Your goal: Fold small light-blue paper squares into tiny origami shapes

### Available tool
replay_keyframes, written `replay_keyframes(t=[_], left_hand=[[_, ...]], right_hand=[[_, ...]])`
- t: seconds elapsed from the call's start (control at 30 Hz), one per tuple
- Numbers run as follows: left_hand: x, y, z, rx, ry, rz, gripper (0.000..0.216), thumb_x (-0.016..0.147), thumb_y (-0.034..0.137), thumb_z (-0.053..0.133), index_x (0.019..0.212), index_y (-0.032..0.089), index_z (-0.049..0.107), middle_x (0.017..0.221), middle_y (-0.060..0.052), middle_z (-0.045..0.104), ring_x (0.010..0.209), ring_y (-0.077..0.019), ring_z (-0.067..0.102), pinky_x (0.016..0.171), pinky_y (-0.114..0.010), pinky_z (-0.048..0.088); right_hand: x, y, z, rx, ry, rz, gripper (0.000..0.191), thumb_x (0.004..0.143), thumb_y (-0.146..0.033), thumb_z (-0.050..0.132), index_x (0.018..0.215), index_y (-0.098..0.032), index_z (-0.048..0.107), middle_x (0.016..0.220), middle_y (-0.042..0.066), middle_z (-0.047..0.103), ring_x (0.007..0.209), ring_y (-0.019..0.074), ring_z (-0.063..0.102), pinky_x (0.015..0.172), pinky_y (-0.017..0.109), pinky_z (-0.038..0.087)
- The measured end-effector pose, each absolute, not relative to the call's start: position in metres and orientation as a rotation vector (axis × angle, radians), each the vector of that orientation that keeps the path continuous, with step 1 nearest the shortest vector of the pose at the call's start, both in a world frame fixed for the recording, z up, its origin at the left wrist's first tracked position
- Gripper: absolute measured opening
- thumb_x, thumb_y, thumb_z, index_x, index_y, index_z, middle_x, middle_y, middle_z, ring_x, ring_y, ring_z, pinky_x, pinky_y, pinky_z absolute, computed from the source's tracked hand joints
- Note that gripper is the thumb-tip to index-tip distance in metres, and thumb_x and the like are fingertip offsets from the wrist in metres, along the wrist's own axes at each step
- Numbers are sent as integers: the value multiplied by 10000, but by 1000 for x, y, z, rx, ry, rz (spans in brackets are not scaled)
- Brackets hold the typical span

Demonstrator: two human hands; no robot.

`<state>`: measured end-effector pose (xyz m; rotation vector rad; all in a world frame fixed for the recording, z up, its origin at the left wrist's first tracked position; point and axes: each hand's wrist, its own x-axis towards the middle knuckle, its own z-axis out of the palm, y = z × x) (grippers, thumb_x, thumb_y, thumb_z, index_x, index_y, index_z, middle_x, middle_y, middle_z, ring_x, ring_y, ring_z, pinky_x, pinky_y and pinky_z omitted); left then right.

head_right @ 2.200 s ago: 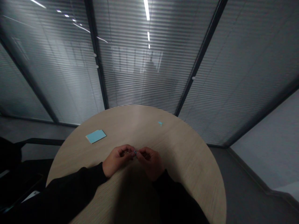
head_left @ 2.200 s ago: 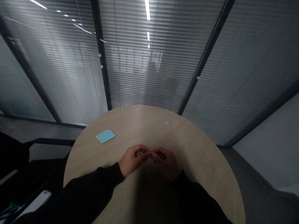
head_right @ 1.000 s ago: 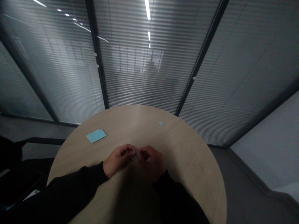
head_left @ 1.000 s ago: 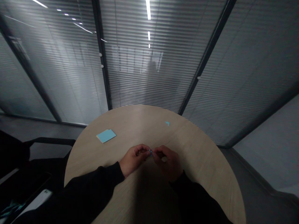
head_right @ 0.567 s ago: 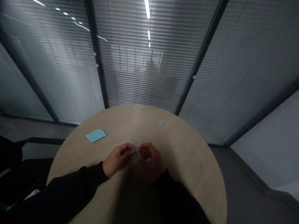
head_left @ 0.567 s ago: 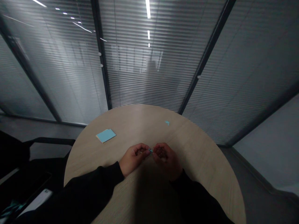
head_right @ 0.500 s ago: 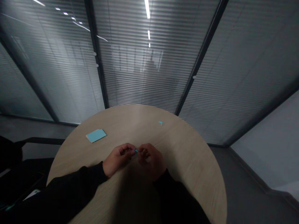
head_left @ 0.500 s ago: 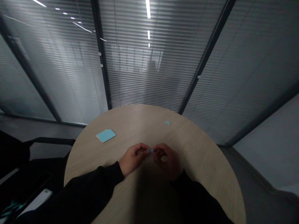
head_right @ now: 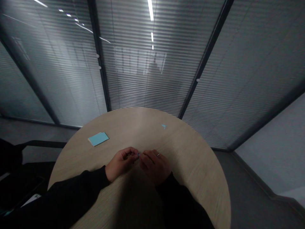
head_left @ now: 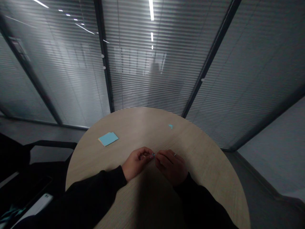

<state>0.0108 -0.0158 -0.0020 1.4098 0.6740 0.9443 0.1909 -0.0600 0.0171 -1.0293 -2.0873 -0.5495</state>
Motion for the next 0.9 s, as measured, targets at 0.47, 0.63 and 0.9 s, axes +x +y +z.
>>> replay_keyframes(t=[0.47, 0.63, 0.9], left_hand=[[11, -17, -1, 1585, 793, 1013, 287, 820, 418, 650, 908, 145, 653, 733, -1, 583, 588, -95, 452, 557, -215, 344], [11, -19, 1, 1585, 796, 1038, 282, 815, 408, 658, 908, 142, 650, 756, -12, 593, 609, -102, 464, 573, -220, 353], [10, -20, 2, 1563, 800, 1049, 301, 809, 434, 662, 903, 148, 648, 758, -13, 594, 606, -103, 465, 569, -220, 353]], right_hand=[[173, -61, 12, -1248, -1645, 316, 49, 800, -253, 581, 787, -206, 577, 660, 9, 641, 570, 140, 623, 562, 235, 502], [174, -61, 11, -1267, -1500, 607, 166, 780, -347, 630, 825, -188, 617, 729, 47, 697, 623, 167, 673, 583, 255, 540], [174, -60, 6, -1277, -1506, 593, 158, 791, -348, 628, 782, -191, 616, 670, 21, 658, 587, 148, 635, 549, 230, 513]])
